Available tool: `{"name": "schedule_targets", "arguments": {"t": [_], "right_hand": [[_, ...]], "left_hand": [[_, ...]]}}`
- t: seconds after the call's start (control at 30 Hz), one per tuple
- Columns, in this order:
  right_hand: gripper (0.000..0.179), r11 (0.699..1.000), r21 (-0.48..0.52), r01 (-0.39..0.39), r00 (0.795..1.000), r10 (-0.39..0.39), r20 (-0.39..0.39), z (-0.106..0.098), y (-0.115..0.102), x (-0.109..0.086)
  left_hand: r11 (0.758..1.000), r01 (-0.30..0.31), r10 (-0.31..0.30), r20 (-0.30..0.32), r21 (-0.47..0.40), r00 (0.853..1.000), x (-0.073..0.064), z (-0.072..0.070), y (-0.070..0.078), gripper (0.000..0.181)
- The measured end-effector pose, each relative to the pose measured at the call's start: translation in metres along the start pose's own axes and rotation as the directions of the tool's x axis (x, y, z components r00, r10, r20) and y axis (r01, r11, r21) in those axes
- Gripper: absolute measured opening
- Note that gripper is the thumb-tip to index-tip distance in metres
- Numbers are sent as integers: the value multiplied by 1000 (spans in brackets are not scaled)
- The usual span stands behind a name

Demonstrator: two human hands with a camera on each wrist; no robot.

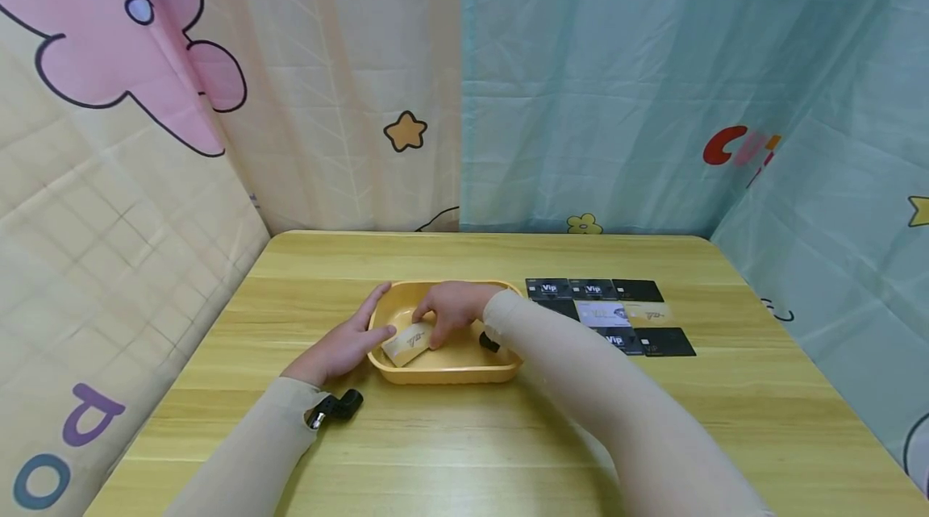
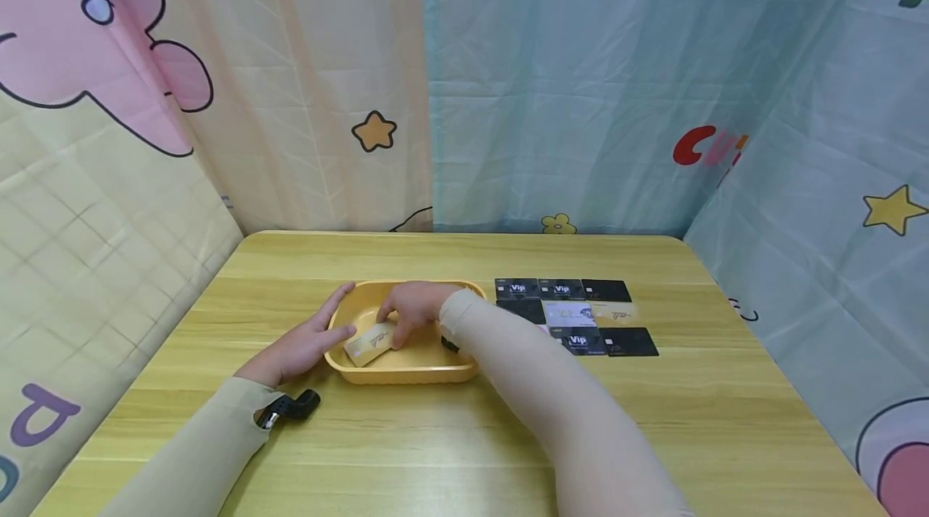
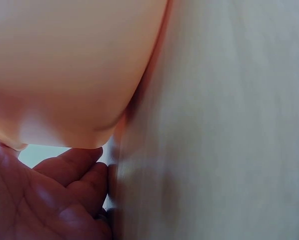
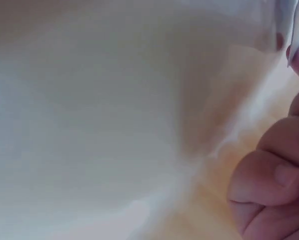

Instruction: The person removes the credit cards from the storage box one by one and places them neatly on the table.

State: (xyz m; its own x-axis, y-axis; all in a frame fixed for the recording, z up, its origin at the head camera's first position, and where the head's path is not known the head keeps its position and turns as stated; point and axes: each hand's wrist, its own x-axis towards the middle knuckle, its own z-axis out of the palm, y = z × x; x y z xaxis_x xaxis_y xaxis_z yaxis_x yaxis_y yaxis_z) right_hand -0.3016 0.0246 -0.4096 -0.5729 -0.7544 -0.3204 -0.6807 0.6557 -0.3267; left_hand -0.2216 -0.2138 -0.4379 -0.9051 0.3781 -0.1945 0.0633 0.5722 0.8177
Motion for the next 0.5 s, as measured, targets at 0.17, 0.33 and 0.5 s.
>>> {"name": "schedule_targets", "arguments": {"t": [0.17,0.33,0.5], "right_hand": [[48,1000,7,-9,1000,9,-4,-6,-1,-6],[49,1000,-9,-17,1000,17,-11,-13,-3,-11],[49,999,-41,-21,1000,21,-20,-23,-6,-16]], "left_hand": [[1000,-5,5,2,-6,1000,0,0,1,79],[1000,-6,6,3,-10,1000,0,0,1,79],[1000,-7,7,0,-11,1000,0,0,0,79]]}}
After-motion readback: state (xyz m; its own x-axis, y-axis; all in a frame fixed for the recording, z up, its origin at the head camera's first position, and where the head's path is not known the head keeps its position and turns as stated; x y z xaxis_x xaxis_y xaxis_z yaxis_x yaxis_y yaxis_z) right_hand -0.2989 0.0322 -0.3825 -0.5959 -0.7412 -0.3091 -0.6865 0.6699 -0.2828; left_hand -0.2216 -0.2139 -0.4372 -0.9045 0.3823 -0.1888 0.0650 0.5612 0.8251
